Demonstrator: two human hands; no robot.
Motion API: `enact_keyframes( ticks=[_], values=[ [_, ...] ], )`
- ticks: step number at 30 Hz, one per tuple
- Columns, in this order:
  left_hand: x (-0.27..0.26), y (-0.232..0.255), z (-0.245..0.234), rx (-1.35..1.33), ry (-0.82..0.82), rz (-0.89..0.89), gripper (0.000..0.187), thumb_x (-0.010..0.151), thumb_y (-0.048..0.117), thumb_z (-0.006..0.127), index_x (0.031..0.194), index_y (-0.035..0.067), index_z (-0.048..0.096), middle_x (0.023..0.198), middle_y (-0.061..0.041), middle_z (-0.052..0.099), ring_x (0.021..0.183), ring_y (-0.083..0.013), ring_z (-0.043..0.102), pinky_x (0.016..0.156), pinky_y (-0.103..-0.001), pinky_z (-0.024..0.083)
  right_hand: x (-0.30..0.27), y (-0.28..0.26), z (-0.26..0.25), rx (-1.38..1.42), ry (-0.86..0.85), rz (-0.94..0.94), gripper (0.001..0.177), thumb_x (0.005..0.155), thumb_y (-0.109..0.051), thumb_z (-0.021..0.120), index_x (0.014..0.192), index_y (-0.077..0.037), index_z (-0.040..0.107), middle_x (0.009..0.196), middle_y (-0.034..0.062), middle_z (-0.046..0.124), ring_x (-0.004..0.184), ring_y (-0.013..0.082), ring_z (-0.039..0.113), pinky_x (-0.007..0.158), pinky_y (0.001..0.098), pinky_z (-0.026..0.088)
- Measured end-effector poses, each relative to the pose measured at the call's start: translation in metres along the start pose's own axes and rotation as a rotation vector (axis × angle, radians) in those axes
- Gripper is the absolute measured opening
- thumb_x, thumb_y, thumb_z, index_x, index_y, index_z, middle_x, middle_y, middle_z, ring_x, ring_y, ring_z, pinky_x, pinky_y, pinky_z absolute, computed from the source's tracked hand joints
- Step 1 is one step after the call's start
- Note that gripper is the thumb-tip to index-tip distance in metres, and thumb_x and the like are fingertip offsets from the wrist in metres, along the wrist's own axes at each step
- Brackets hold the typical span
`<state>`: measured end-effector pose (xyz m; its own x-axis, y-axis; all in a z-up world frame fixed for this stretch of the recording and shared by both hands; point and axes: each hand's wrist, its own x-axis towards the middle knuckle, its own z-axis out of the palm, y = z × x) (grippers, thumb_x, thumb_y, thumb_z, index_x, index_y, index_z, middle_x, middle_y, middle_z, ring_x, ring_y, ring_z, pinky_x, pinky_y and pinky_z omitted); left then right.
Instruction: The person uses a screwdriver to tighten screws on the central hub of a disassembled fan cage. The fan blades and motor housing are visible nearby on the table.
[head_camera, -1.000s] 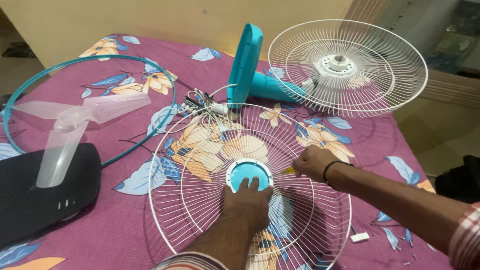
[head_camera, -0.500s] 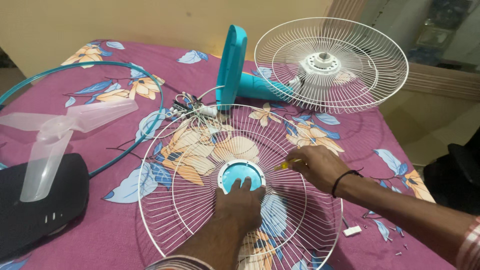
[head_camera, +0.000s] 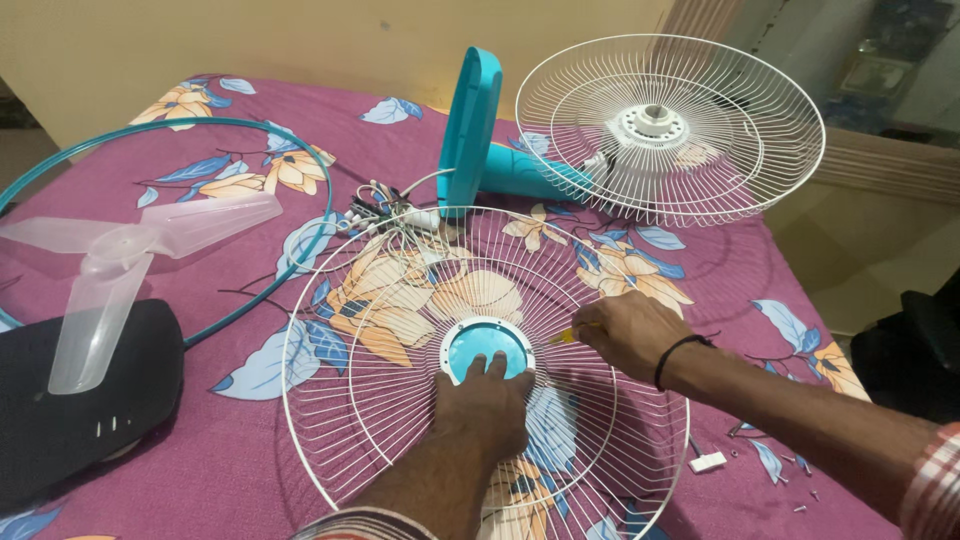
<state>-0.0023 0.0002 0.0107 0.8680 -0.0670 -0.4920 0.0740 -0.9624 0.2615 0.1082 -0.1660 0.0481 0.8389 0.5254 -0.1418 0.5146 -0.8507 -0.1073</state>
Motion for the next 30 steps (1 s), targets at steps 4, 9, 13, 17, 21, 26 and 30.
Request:
enact_keyframes(
  ticks=[4, 9, 13, 17, 21, 26, 30],
  values=[
    [0.004, -0.001, 0.002, -0.016, 0.019, 0.007, 0.063, 0.099, 0.020, 0.052, 0.159, 0.029, 0.032, 0.171, -0.007, 0.016, 0.157, -0.0307, 0.017, 0.119, -0.073, 0.020, 0.008, -0.003, -0.005, -0.233, 0.006, -0.176, 0.022, 0.099, -0.029, 0.059, 0.098, -0.016, 0.076, 0.083, 0.0083, 0.076, 0.074, 0.0268, 0.073, 0.064, 0.0464, 0.056],
    [0.009, -0.012, 0.015, -0.161, 0.341, 0.027, 0.051, 0.095, 0.023, 0.055, 0.145, 0.018, 0.048, 0.155, -0.009, 0.042, 0.147, -0.0262, 0.038, 0.114, -0.066, 0.033, 0.016, -0.013, -0.008, -0.341, 0.045, -0.364, 0.021, 0.097, -0.026, 0.057, 0.097, -0.015, 0.075, 0.085, 0.0060, 0.074, 0.070, 0.0241, 0.073, 0.056, 0.0452, 0.057],
    [0.015, -0.026, 0.020, -0.180, 0.619, -0.022, 0.055, 0.090, 0.024, 0.060, 0.141, 0.009, 0.049, 0.152, -0.016, 0.044, 0.145, -0.0311, 0.036, 0.111, -0.062, 0.035, 0.019, -0.023, -0.015, -0.395, -0.085, -0.297, 0.028, 0.097, -0.039, 0.060, 0.095, -0.015, 0.074, 0.085, 0.0083, 0.075, 0.076, 0.0275, 0.073, 0.067, 0.0473, 0.057],
    [0.018, -0.034, 0.017, -0.168, 0.680, -0.130, 0.061, 0.088, 0.023, 0.061, 0.144, 0.004, 0.044, 0.151, -0.023, 0.041, 0.145, -0.0360, 0.033, 0.108, -0.061, 0.036, 0.029, -0.022, -0.019, -0.374, -0.122, -0.266, 0.030, 0.098, -0.039, 0.059, 0.095, -0.015, 0.075, 0.087, 0.0118, 0.075, 0.081, 0.0312, 0.072, 0.075, 0.0476, 0.056],
    [0.009, -0.034, 0.017, -0.157, 0.632, -0.319, 0.072, 0.086, 0.027, 0.064, 0.147, -0.001, 0.038, 0.154, -0.028, 0.033, 0.148, -0.0413, 0.024, 0.113, -0.059, 0.029, 0.046, -0.012, -0.019, -0.252, -0.208, -0.221, 0.029, 0.096, -0.035, 0.059, 0.094, -0.014, 0.078, 0.087, 0.0101, 0.076, 0.081, 0.0296, 0.071, 0.076, 0.0485, 0.056],
    [-0.004, -0.027, 0.013, -0.173, 0.296, -0.429, 0.101, 0.088, 0.054, 0.071, 0.154, -0.007, 0.026, 0.162, -0.027, 0.024, 0.153, -0.0409, 0.017, 0.117, -0.060, 0.029, 0.064, 0.000, -0.009, -0.159, -0.300, -0.077, 0.033, 0.099, -0.033, 0.056, 0.091, -0.011, 0.079, 0.081, 0.0131, 0.078, 0.069, 0.0240, 0.073, 0.073, 0.0442, 0.058],
    [-0.007, -0.026, 0.011, -0.093, 0.220, -0.391, 0.114, 0.084, 0.065, 0.075, 0.155, -0.006, 0.023, 0.164, -0.029, 0.018, 0.153, -0.0449, 0.012, 0.115, -0.064, 0.029, 0.063, 0.013, 0.007, 0.047, -0.349, 0.163, 0.032, 0.097, -0.035, 0.062, 0.091, -0.012, 0.083, 0.084, 0.0104, 0.080, 0.071, 0.0211, 0.072, 0.071, 0.0436, 0.057]
  ],
)
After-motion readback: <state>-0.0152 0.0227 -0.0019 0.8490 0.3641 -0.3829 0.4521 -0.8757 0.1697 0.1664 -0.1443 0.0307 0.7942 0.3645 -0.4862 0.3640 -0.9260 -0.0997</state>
